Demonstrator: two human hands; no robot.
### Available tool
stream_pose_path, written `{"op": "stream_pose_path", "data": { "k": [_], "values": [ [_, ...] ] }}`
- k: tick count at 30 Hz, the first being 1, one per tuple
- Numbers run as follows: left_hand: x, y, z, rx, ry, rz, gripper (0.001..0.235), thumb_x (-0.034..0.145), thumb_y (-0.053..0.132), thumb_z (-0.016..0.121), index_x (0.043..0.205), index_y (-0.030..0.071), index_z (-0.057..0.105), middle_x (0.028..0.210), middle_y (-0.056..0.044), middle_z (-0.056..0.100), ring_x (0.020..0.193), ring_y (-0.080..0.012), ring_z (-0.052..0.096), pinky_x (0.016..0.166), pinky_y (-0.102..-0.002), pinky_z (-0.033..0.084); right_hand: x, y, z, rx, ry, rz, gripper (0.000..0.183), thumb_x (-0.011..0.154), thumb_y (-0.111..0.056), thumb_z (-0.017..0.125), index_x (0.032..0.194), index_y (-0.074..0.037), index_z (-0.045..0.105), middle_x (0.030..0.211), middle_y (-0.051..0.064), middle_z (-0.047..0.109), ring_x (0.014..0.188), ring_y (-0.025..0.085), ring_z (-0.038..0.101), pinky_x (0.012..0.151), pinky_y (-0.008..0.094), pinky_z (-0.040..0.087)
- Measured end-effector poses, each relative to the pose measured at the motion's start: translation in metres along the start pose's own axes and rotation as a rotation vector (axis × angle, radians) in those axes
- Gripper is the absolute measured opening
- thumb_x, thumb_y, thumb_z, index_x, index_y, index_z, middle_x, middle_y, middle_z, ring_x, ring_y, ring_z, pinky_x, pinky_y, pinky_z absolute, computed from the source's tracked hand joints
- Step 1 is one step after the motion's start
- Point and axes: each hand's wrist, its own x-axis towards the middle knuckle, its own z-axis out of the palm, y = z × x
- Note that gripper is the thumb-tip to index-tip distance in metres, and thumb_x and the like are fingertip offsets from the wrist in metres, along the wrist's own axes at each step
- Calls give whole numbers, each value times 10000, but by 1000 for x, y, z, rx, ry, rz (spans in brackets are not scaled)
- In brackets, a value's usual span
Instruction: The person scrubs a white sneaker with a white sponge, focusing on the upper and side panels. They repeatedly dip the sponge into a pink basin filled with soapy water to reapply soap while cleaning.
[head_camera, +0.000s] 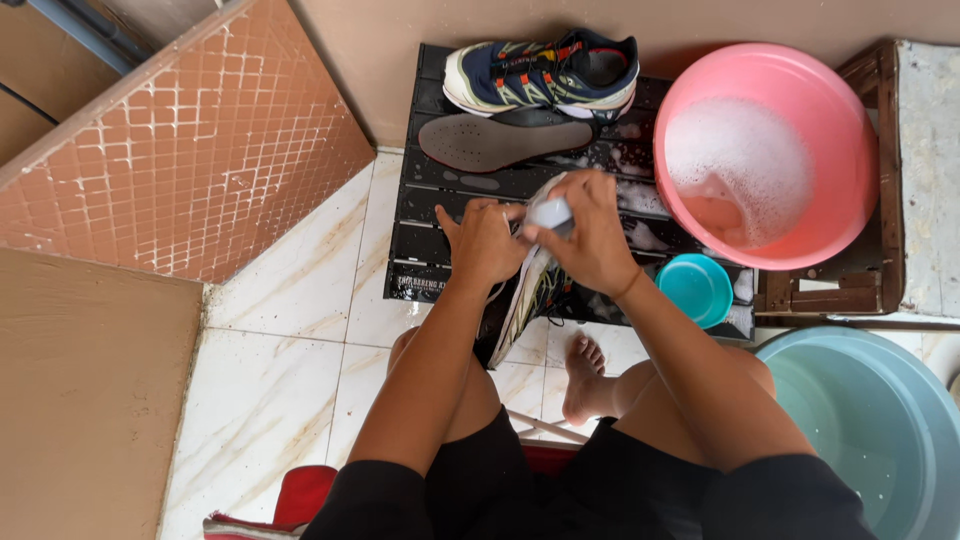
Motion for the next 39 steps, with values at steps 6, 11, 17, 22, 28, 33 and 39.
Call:
{"op": "stream_pose_path", "data": {
  "k": [6, 11, 17, 22, 28, 33, 39],
  "values": [
    [-6, 11, -12, -58, 13, -2, 243, 944, 414, 694, 1115, 272, 793, 991, -22, 807, 1292, -271, 620, 1144, -859, 3, -1, 6, 3, -24, 111, -87, 404, 858, -217, 923, 1047, -59, 603, 1072, 140, 511, 1014, 313, 457, 977, 447, 331],
    [-12, 27, -27, -109, 14, 24, 292, 893, 377, 734, 1136, 228, 796, 982, -40, 807, 1260, -304, 630, 1127, -881, 28, -8, 56, -12, 173, 65, 151, 388, 959, -239, 842, 1133, -1, 588, 1072, 183, 514, 965, 336, 499, 861, 455, 373],
    [-5, 29, -26, -170, 38, -5, 265, 919, 367, 696, 1108, 219, 810, 937, -13, 802, 1190, -321, 660, 1108, -897, 114, -1, 41, -20, 237, 69, 375, 470, 1008, -345, 814, 1162, 0, 536, 1113, 176, 441, 964, 290, 473, 790, 428, 360],
    [-3, 34, -28, -201, -20, -84, 318, 885, 453, 702, 1102, 248, 812, 967, 14, 808, 1218, -312, 649, 1106, -896, 128, 1, 42, -23, 272, 33, 362, 440, 1063, -361, 758, 1176, -22, 501, 1145, 175, 415, 999, 295, 457, 805, 434, 337],
    [-3, 41, -37, -263, -54, -99, 331, 889, 438, 688, 1131, 250, 812, 1007, 2, 808, 1215, -355, 641, 1106, -882, 179, 2, 51, -22, 205, 67, 362, 516, 978, -376, 859, 1165, -21, 535, 1143, 190, 458, 1041, 368, 515, 859, 453, 361],
    [-5, 39, -34, -270, -21, -115, 322, 887, 404, 692, 1123, 222, 814, 994, -24, 814, 1214, -377, 641, 1117, -878, 166, 4, 39, -26, 244, 7, 349, 456, 1047, -371, 783, 1163, -44, 488, 1161, 190, 405, 1081, 391, 441, 828, 479, 348],
    [1, 34, -24, -189, -27, -165, 318, 849, 455, 705, 1095, 289, 817, 1001, 44, 812, 1232, -295, 649, 1155, -824, 179, 4, 36, -26, 223, -10, 336, 463, 1067, -391, 757, 1174, -42, 473, 1184, 192, 396, 1095, 396, 427, 841, 496, 357]
  ]
}}
